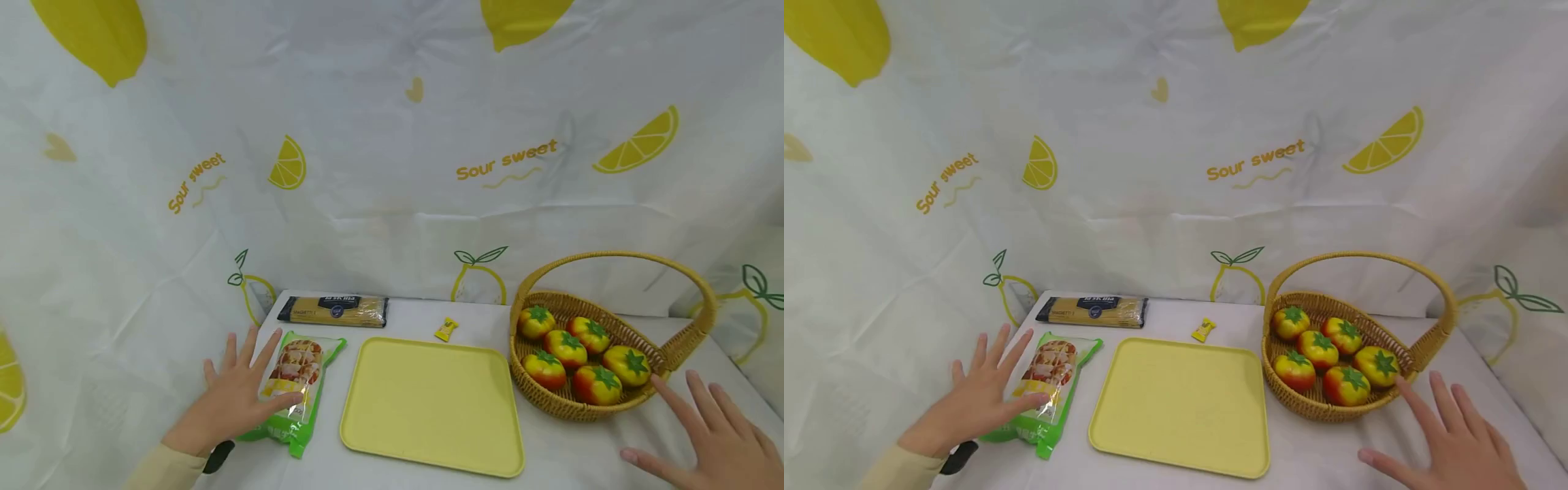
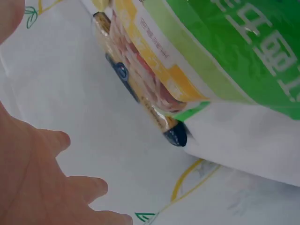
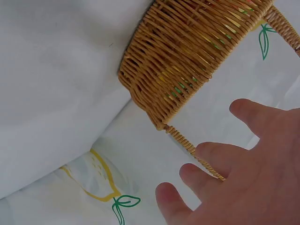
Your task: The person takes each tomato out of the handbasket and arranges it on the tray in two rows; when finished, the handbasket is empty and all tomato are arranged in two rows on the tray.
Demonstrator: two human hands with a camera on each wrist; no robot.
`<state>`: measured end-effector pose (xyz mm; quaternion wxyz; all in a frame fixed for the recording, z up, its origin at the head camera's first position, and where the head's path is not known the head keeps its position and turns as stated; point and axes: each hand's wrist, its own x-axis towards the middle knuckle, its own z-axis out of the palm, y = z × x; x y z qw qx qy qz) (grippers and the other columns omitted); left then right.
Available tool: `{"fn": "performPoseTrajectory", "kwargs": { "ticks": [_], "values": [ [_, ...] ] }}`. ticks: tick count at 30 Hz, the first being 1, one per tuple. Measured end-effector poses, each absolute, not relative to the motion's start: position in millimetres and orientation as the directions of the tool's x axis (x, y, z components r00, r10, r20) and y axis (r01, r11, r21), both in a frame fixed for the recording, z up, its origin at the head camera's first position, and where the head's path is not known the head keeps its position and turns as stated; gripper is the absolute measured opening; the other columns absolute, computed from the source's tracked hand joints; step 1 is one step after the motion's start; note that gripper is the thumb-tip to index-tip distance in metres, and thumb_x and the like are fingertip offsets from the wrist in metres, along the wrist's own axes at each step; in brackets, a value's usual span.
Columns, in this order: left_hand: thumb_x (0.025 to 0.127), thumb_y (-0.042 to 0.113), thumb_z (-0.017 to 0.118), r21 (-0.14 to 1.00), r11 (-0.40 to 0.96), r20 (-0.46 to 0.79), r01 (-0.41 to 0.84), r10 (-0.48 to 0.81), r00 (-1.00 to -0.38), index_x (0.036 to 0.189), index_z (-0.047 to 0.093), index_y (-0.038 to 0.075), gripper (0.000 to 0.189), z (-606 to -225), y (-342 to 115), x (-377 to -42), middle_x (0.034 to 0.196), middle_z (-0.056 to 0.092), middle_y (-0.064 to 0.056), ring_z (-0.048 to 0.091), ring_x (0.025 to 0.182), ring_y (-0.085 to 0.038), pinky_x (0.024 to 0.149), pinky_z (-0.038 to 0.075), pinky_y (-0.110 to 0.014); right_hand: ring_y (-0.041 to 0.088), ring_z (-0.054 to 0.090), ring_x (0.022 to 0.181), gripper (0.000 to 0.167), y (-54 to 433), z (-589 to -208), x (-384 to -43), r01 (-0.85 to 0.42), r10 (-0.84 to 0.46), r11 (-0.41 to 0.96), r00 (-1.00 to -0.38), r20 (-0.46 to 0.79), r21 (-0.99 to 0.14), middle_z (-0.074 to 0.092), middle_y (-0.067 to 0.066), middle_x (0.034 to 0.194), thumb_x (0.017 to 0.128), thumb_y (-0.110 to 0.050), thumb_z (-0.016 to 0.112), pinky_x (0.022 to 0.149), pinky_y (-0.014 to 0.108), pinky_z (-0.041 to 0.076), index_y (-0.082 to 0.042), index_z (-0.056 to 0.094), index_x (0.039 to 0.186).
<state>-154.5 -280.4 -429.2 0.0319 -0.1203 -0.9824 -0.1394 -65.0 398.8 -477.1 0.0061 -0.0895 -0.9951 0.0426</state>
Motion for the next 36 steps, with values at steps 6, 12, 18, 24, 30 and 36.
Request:
{"fn": "performPoseTrajectory", "kwargs": {
  "ticks": [6,12,18,24,30,36],
  "values": [
    [0.100,0.065,0.066,0.346,0.871,0.136,0.348,0.321,-0.937,0.176,0.004,0.028,0.105,-427.6,-249.1,-163.6,0.181,0.005,-0.023,0.018,0.162,-0.060,0.118,0.032,-0.082,0.073,0.027,0.136,0.120,398.7,-451.5,-82.0,0.044,0.051,0.987,-0.998,0.046,-0.157,0.006,0.047,0.168,0.088,-0.075,0.074,0.101,0.092,0.028,0.012,0.033,0.160],
    [0.101,0.067,0.063,0.523,0.796,-0.002,0.305,0.359,-0.933,0.176,0.003,0.027,0.104,-430.3,-206.3,-172.8,0.183,0.008,-0.013,0.022,0.167,-0.041,0.125,0.037,-0.068,0.074,0.032,0.136,0.114,387.9,-433.7,-100.7,-0.030,-0.013,0.967,-0.997,0.070,-0.252,0.020,0.047,0.166,0.086,-0.067,0.082,0.101,0.091,0.030,0.012,0.041,0.157],
    [0.106,0.052,0.064,0.601,0.767,-0.083,0.226,0.340,-0.937,0.176,0.013,0.014,0.094,-449.5,-170.9,-185.9,0.179,0.024,-0.018,0.026,0.166,-0.041,0.130,0.032,-0.065,0.067,0.044,0.133,0.096,379.2,-428.3,-121.4,-0.112,-0.093,0.958,-0.992,0.083,-0.264,0.045,0.041,0.157,0.086,-0.063,0.083,0.100,0.088,0.038,0.004,0.057,0.150],
    [0.113,0.035,0.054,0.589,0.798,-0.119,0.129,0.243,-0.963,0.173,0.019,0.004,0.076,-462.1,-150.6,-198.7,0.173,0.033,-0.028,0.030,0.162,-0.049,0.127,0.034,-0.068,0.061,0.056,0.127,0.087,376.0,-426.9,-134.6,-0.128,-0.120,0.959,-0.992,0.045,-0.253,0.060,0.036,0.146,0.088,-0.065,0.080,0.097,0.081,0.048,0.001,0.065,0.144],
    [0.111,0.019,0.054,0.563,0.822,-0.132,0.086,0.192,-0.973,0.167,0.032,-0.003,0.064,-461.4,-139.6,-204.3,0.166,0.040,-0.034,0.038,0.157,-0.051,0.125,0.037,-0.067,0.059,0.060,0.121,0.083,375.7,-425.5,-141.5,-0.119,-0.117,0.965,-0.993,0.020,-0.232,0.067,0.034,0.136,0.087,-0.061,0.083,0.094,0.077,0.051,0.002,0.069,0.139],
    [0.107,0.014,0.060,0.531,0.845,-0.171,0.057,0.173,-0.970,0.161,0.042,-0.006,0.061,-461.2,-137.4,-201.5,0.160,0.045,-0.037,0.050,0.147,-0.050,0.116,0.048,-0.065,0.059,0.061,0.118,0.079,370.7,-426.5,-149.3,-0.107,-0.117,0.968,-0.993,-0.031,-0.227,0.069,0.033,0.129,0.084,-0.056,0.087,0.094,0.075,0.052,0.003,0.072,0.133]
  ]
}}
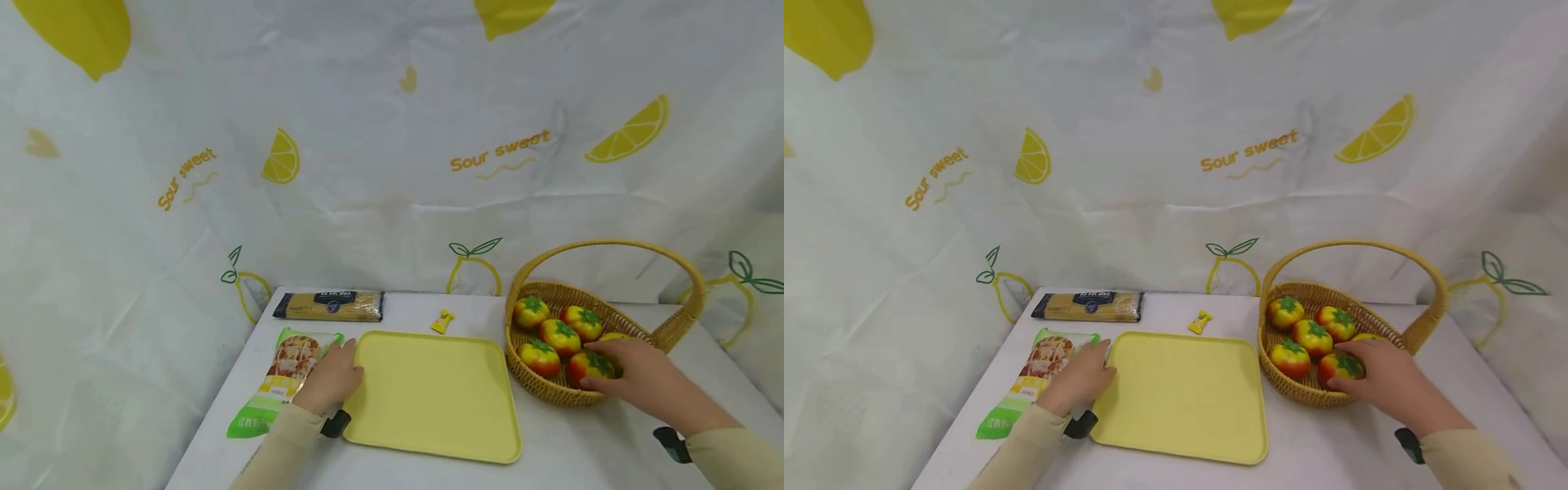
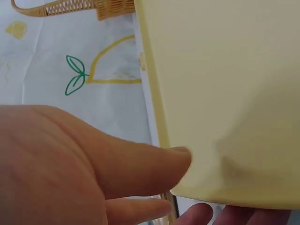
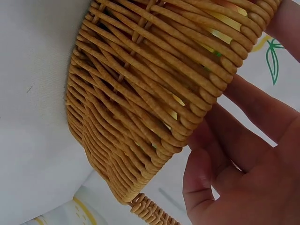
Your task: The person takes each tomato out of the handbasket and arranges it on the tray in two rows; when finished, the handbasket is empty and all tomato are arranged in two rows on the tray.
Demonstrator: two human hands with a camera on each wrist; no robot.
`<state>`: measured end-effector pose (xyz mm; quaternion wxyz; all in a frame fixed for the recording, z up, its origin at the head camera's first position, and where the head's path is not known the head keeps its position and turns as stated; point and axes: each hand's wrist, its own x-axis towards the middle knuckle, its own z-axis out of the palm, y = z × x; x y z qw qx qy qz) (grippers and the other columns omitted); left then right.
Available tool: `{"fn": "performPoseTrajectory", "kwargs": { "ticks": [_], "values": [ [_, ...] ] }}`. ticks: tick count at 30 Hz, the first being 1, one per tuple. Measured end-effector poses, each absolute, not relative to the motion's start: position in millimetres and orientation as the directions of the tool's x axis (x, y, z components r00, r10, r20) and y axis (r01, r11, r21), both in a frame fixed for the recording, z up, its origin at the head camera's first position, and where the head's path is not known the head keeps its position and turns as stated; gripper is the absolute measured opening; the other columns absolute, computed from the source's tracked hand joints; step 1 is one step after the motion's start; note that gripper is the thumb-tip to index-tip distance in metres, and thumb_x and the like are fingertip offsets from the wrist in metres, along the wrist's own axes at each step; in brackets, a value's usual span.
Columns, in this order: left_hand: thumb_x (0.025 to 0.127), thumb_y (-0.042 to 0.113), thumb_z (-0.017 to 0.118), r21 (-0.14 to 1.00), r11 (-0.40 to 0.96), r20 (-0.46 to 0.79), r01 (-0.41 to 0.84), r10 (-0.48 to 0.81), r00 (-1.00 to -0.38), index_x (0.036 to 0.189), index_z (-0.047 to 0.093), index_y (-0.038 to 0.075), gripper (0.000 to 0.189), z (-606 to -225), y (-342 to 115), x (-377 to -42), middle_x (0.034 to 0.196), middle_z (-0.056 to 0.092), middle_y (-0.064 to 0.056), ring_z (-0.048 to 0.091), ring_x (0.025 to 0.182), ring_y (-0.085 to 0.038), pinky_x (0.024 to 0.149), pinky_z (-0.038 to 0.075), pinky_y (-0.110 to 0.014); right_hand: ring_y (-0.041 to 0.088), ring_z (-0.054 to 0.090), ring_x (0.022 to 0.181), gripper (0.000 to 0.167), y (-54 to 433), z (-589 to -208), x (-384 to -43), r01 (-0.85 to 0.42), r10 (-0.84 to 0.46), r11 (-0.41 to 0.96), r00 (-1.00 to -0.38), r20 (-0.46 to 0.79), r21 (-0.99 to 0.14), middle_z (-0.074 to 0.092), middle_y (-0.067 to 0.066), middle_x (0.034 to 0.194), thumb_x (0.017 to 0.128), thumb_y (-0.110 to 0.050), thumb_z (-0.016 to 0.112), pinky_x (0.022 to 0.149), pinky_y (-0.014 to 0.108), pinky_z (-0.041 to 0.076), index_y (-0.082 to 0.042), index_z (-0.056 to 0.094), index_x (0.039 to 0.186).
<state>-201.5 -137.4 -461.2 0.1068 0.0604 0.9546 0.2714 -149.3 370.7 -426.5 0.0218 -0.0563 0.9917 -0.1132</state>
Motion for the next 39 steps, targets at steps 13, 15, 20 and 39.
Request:
{"fn": "performPoseTrajectory", "kwargs": {
  "ticks": [13,15,20,39],
  "values": [
    [0.100,-0.003,0.056,0.502,0.862,-0.221,0.069,0.205,-0.953,0.158,0.046,-0.005,0.059,-469.3,-142.5,-211.8,0.138,0.065,-0.026,0.060,0.113,-0.033,0.102,0.053,-0.053,0.052,0.066,0.110,0.063,367.9,-430.6,-157.1,-0.114,-0.121,0.969,-0.992,-0.021,-0.219,0.076,0.024,0.116,0.083,-0.045,0.091,0.092,0.071,0.055,0.002,0.077,0.121],
    [0.099,-0.004,0.057,0.506,0.859,-0.230,0.072,0.216,-0.949,0.156,0.048,-0.005,0.057,-469.7,-144.1,-213.5,0.128,0.068,-0.023,0.061,0.105,-0.030,0.095,0.055,-0.050,0.052,0.066,0.110,0.062,367.1,-430.6,-157.8,-0.112,-0.121,0.968,-0.992,-0.026,-0.223,0.076,0.023,0.115,0.083,-0.045,0.091,0.091,0.071,0.054,0.002,0.077,0.120],
    [0.095,-0.009,0.055,0.557,0.827,-0.256,0.077,0.259,-0.931,0.142,0.055,0.000,0.048,-469.4,-147.7,-216.4,0.099,0.064,-0.014,0.061,0.083,-0.026,0.073,0.053,-0.039,0.051,0.066,0.109,0.060,365.4,-430.4,-158.5,-0.112,-0.123,0.966,-0.992,-0.032,-0.232,0.076,0.022,0.114,0.083,-0.044,0.091,0.092,0.071,0.054,0.003,0.077,0.119],
    [0.097,-0.007,0.052,0.597,0.798,-0.302,0.083,0.320,-0.898,0.163,0.036,-0.004,0.068,-469.2,-151.6,-220.8,0.095,0.067,-0.016,0.062,0.068,-0.024,0.057,0.048,-0.032,0.066,0.054,0.123,0.087,354.3,-396.1,-146.4,-0.086,-0.091,0.962,-0.996,-0.007,-0.259,0.057,0.043,0.141,0.087,-0.063,0.083,0.095,0.082,0.047,0.005,0.067,0.139]
  ]
}}
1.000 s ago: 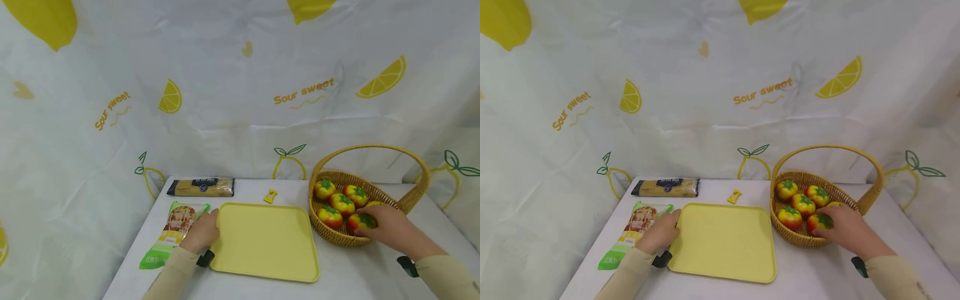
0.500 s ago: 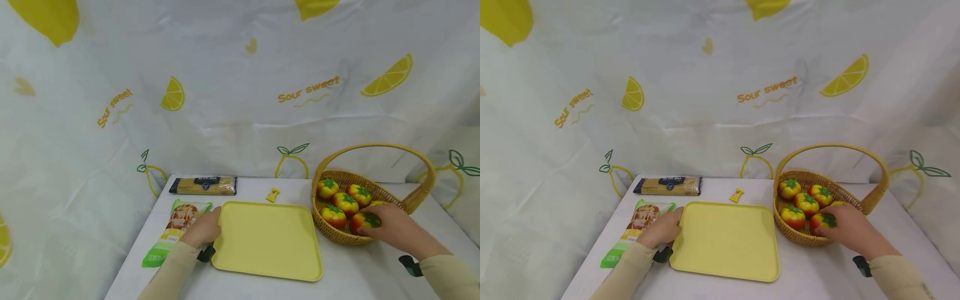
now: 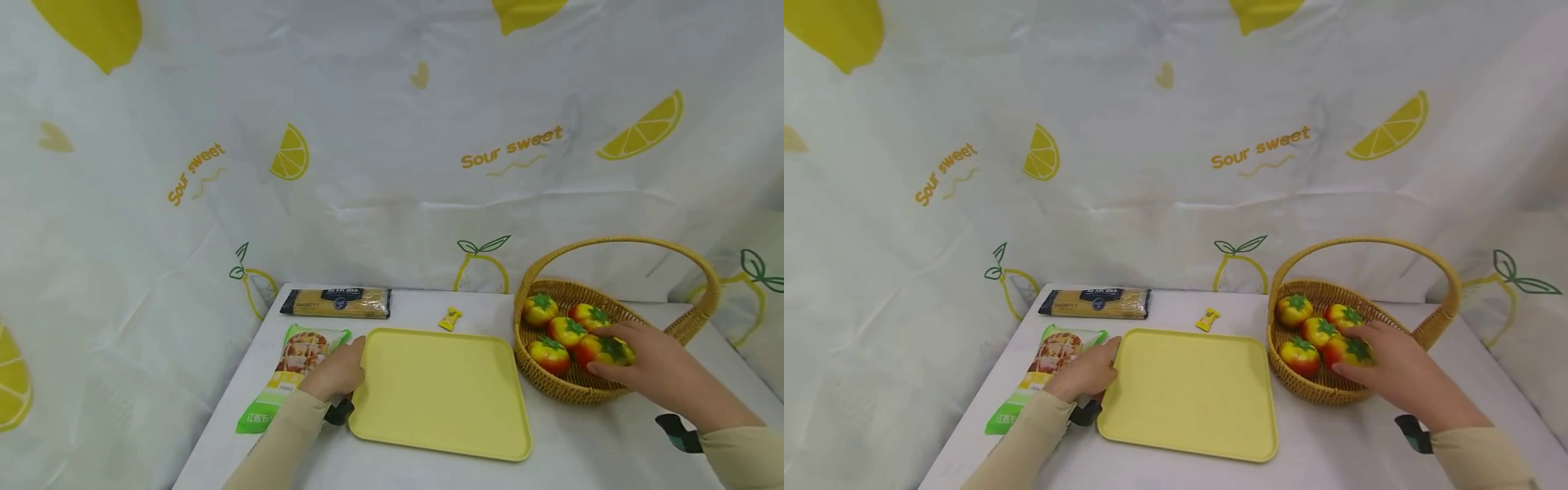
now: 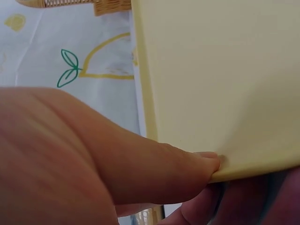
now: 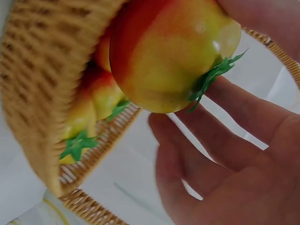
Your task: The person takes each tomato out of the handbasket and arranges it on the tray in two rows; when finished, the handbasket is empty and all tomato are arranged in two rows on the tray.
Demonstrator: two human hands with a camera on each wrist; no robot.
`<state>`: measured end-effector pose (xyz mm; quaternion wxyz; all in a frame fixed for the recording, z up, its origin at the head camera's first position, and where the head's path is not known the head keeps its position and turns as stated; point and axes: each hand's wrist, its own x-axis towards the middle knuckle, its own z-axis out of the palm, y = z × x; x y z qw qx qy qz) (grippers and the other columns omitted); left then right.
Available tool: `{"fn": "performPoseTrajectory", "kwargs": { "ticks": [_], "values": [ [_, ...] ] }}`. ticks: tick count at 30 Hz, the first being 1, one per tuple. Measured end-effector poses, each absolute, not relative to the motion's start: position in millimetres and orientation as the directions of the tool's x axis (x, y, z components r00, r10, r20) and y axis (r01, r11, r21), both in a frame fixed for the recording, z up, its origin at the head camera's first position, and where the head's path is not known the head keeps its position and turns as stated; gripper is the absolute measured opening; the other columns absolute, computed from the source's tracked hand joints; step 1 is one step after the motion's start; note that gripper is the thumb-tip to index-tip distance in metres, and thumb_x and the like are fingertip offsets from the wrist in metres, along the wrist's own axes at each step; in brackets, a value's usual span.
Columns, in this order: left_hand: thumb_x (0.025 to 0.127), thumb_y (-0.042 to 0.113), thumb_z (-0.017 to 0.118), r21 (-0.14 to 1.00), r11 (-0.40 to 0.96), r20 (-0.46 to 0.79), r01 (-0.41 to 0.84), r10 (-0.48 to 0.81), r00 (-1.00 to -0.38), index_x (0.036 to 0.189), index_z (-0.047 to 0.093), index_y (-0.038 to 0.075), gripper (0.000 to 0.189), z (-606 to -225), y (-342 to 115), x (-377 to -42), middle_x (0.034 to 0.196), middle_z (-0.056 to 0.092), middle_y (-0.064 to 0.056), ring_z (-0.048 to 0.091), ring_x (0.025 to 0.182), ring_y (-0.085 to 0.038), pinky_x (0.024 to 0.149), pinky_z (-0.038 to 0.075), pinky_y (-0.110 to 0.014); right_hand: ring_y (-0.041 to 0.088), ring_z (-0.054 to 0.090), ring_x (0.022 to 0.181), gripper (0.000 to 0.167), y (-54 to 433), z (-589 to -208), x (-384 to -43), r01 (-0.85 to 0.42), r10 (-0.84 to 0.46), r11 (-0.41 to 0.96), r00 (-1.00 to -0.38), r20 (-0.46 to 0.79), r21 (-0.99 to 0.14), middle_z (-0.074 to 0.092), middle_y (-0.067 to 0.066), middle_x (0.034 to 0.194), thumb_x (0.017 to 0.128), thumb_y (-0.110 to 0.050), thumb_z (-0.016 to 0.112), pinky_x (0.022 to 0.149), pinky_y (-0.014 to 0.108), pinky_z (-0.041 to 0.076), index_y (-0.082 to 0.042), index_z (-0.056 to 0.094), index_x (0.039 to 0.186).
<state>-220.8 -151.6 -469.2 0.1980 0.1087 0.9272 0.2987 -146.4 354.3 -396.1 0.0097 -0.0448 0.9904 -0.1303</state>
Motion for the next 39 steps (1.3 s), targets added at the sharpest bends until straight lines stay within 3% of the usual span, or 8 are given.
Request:
{"fn": "performPoseTrajectory", "kwargs": {
  "ticks": [5,14,19,22,27,35,39],
  "values": [
    [0.099,-0.006,0.050,0.624,0.780,-0.320,0.055,0.320,-0.892,0.164,0.034,-0.003,0.067,-469.5,-154.6,-221.6,0.088,0.067,-0.014,0.059,0.050,-0.020,0.045,0.047,-0.029,0.063,0.057,0.122,0.087,335.1,-386.9,-150.1,-0.095,-0.100,0.957,-0.995,-0.004,-0.273,0.054,0.043,0.144,0.088,-0.065,0.081,0.092,0.079,0.051,0.001,0.066,0.142],
    [0.100,-0.003,0.053,0.611,0.792,-0.352,0.026,0.300,-0.887,0.166,0.034,0.001,0.069,-473.4,-152.0,-225.4,0.123,0.068,-0.025,0.062,0.052,-0.021,0.045,0.051,-0.029,0.050,0.066,0.113,0.074,289.9,-387.5,-150.2,-0.181,-0.159,0.914,-0.983,0.091,-0.363,0.059,0.030,0.141,0.089,-0.058,0.084,0.089,0.071,0.057,-0.007,0.068,0.140],
    [0.100,-0.002,0.054,0.601,0.799,-0.360,0.019,0.291,-0.886,0.168,0.032,0.001,0.071,-475.0,-153.9,-225.7,0.122,0.068,-0.023,0.061,0.052,-0.021,0.046,0.051,-0.030,0.049,0.064,0.123,0.075,256.1,-393.5,-157.7,-0.214,-0.186,0.866,-0.977,0.107,-0.452,0.057,0.026,0.148,0.090,-0.063,0.080,0.096,0.072,0.055,-0.013,0.067,0.144],
    [0.100,-0.002,0.053,0.601,0.798,-0.353,0.028,0.296,-0.888,0.168,0.032,0.001,0.071,-475.6,-154.7,-225.9,0.117,0.069,-0.022,0.060,0.052,-0.021,0.047,0.050,-0.031,0.045,0.063,0.127,0.070,235.0,-401.3,-165.1,-0.254,-0.215,0.834,-0.967,0.137,-0.490,0.062,0.018,0.145,0.089,-0.063,0.081,0.101,0.071,0.054,-0.017,0.068,0.141],
    [0.100,-0.001,0.053,0.599,0.800,-0.364,0.013,0.287,-0.886,0.168,0.032,0.003,0.071,-476.6,-153.3,-226.5,0.117,0.069,-0.022,0.060,0.052,-0.021,0.048,0.051,-0.031,0.029,0.066,0.120,0.061,200.2,-420.8,-178.9,-0.309,-0.261,0.776,-0.951,0.167,-0.549,0.067,0.005,0.136,0.089,-0.055,0.085,0.101,0.056,0.059,-0.020,0.071,0.137],
    [0.102,-0.002,0.053,0.601,0.799,-0.370,-0.007,0.271,-0.889,0.169,0.031,0.005,0.071,-471.2,-150.6,-225.3,0.124,0.068,-0.024,0.062,0.054,-0.023,0.048,0.052,-0.032,0.030,0.067,0.121,0.059,149.9,-445.2,-202.4,-0.340,-0.319,0.701,-0.936,0.151,-0.627,0.066,0.006,0.139,0.090,-0.047,0.087,0.102,0.054,0.059,-0.019,0.070,0.139],
    [0.102,-0.001,0.054,0.594,0.804,-0.369,0.002,0.275,-0.888,0.170,0.029,0.004,0.073,-471.2,-151.3,-224.7,0.111,0.070,-0.020,0.061,0.053,-0.022,0.047,0.051,-0.031,0.030,0.066,0.121,0.058,126.5,-455.3,-209.8,-0.337,-0.325,0.677,-0.935,0.144,-0.654,0.067,0.005,0.139,0.090,-0.042,0.088,0.102,0.053,0.058,-0.017,0.070,0.139]
  ]
}}
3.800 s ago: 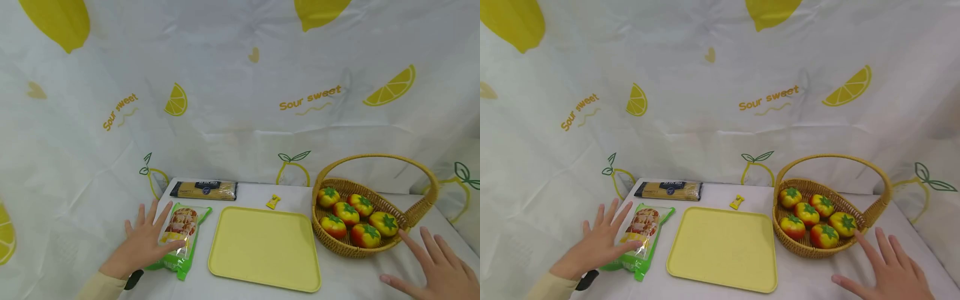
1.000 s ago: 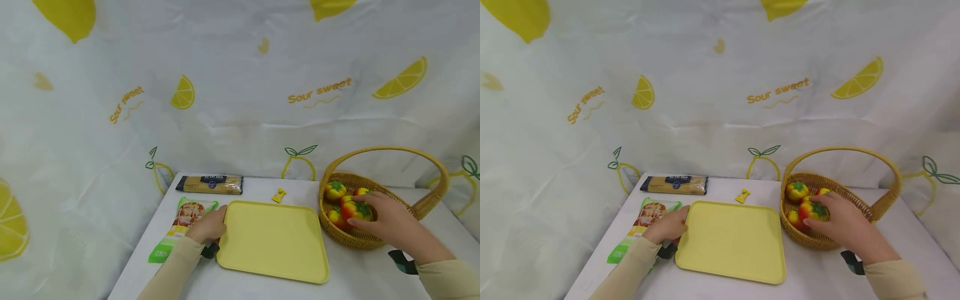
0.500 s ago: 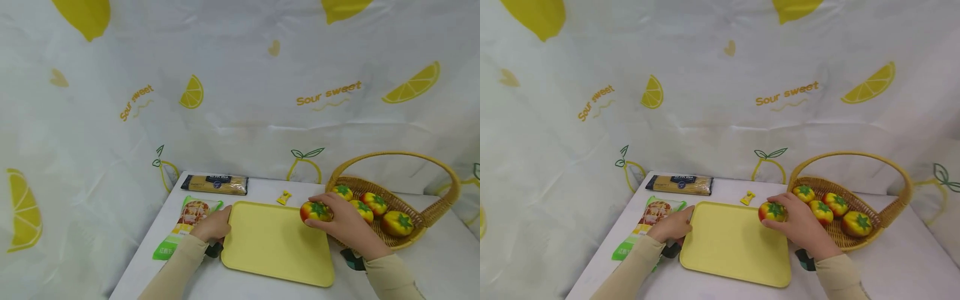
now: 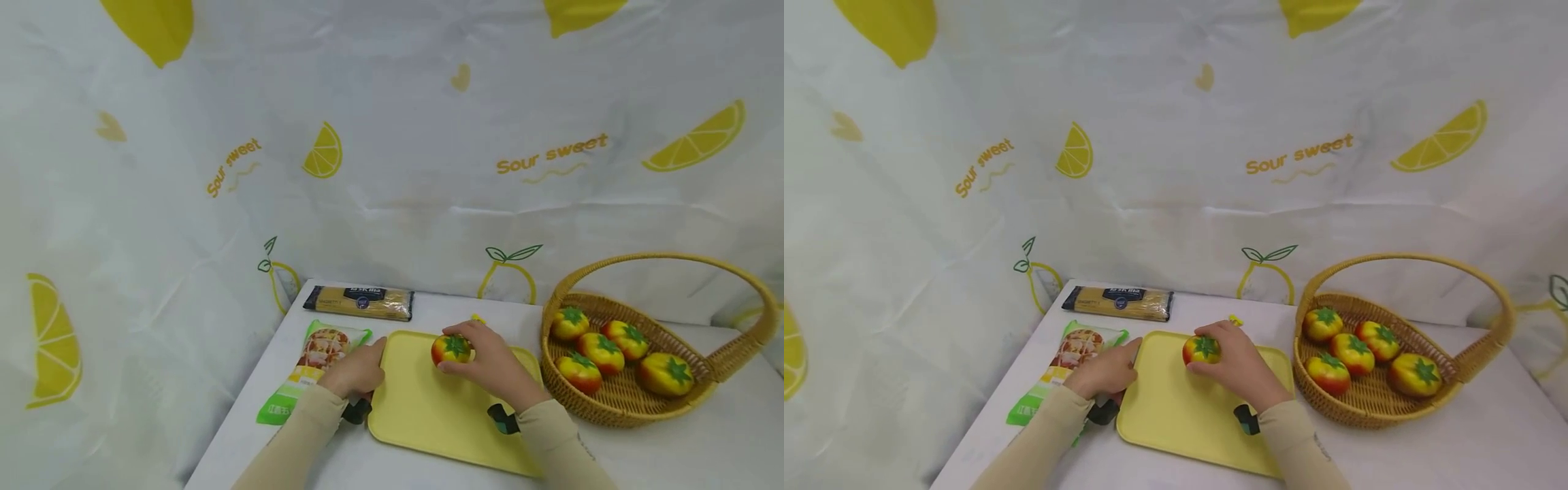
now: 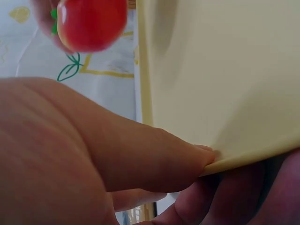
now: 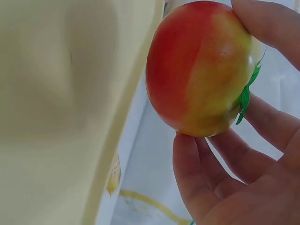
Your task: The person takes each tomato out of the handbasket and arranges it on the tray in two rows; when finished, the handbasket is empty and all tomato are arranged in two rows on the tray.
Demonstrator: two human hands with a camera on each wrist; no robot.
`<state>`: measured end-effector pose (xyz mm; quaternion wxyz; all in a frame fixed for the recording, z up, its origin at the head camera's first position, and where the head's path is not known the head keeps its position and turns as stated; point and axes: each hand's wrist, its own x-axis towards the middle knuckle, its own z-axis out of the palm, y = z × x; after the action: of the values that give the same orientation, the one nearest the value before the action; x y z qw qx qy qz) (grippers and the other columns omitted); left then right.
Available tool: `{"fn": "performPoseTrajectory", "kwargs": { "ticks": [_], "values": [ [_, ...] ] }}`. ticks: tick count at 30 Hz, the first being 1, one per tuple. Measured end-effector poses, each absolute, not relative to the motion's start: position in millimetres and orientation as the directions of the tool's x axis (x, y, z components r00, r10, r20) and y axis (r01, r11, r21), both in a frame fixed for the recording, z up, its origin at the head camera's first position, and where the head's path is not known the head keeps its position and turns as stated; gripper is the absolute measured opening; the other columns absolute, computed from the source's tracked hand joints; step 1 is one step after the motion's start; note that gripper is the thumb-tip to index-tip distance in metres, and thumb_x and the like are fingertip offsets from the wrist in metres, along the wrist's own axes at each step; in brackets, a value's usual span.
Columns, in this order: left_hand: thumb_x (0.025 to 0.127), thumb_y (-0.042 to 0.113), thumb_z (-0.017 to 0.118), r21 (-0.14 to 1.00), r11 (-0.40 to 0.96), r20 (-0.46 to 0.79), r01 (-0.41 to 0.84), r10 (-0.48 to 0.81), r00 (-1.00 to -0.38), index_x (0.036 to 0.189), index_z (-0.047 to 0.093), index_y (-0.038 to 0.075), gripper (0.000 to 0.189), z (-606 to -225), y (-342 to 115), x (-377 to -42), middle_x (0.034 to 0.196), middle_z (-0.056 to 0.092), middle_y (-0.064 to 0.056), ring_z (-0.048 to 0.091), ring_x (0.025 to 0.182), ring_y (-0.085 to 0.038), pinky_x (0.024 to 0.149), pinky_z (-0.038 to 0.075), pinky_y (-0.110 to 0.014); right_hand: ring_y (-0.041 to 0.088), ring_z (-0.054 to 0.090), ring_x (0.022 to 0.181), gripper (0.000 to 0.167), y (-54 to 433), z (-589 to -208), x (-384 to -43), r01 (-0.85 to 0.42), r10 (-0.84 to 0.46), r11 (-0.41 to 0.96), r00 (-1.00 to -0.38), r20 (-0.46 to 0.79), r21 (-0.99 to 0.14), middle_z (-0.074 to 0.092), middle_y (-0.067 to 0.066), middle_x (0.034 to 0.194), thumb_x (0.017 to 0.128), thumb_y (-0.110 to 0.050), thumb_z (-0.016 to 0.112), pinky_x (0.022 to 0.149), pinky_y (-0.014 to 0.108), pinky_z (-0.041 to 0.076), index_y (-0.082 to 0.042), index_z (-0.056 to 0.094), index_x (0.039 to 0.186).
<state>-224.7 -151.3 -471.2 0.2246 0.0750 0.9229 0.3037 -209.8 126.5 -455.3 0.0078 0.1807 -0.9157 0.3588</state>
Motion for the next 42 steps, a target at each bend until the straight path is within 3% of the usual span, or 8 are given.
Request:
{"fn": "performPoseTrajectory", "kwargs": {
  "ticks": [4,12,24,42],
  "values": [
    [0.101,0.000,0.054,0.601,0.799,-0.357,0.026,0.298,-0.885,0.168,0.033,0.003,0.070,-473.7,-152.7,-226.5,0.099,0.068,-0.016,0.060,0.053,-0.021,0.048,0.050,-0.032,0.027,0.065,0.121,0.056,106.8,-463.7,-215.7,-0.331,-0.328,0.658,-0.935,0.138,-0.676,0.067,0.004,0.138,0.090,-0.037,0.089,0.105,0.053,0.057,-0.016,0.071,0.138],
    [0.101,0.001,0.056,0.613,0.790,-0.349,0.025,0.299,-0.888,0.168,0.033,0.005,0.071,-476.8,-155.0,-227.6,0.103,0.069,-0.016,0.061,0.053,-0.022,0.048,0.052,-0.032,0.026,0.062,0.129,0.058,81.9,-480.7,-223.1,-0.295,-0.315,0.634,-0.943,0.110,-0.715,0.066,0.000,0.139,0.087,-0.033,0.092,0.115,0.052,0.052,-0.016,0.071,0.139],
    [0.102,-0.001,0.056,0.631,0.774,-0.328,0.051,0.326,-0.887,0.158,0.045,0.006,0.058,-473.1,-154.3,-225.7,0.094,0.068,-0.012,0.064,0.053,-0.023,0.047,0.054,-0.033,0.022,0.062,0.121,0.060,66.7,-486.0,-220.6,-0.302,-0.328,0.630,-0.939,0.107,-0.715,0.064,0.001,0.137,0.087,-0.031,0.092,0.110,0.047,0.056,-0.014,0.071,0.140],
    [0.102,0.001,0.055,0.615,0.787,-0.344,0.057,0.332,-0.878,0.157,0.045,0.007,0.055,-473.2,-154.4,-227.4,0.089,0.066,-0.009,0.063,0.054,-0.023,0.049,0.055,-0.034,0.024,0.063,0.126,0.059,61.9,-487.6,-220.8,-0.328,-0.340,0.634,-0.932,0.128,-0.701,0.066,0.002,0.139,0.088,-0.034,0.091,0.113,0.050,0.055,-0.015,0.070,0.140]
  ]
}}
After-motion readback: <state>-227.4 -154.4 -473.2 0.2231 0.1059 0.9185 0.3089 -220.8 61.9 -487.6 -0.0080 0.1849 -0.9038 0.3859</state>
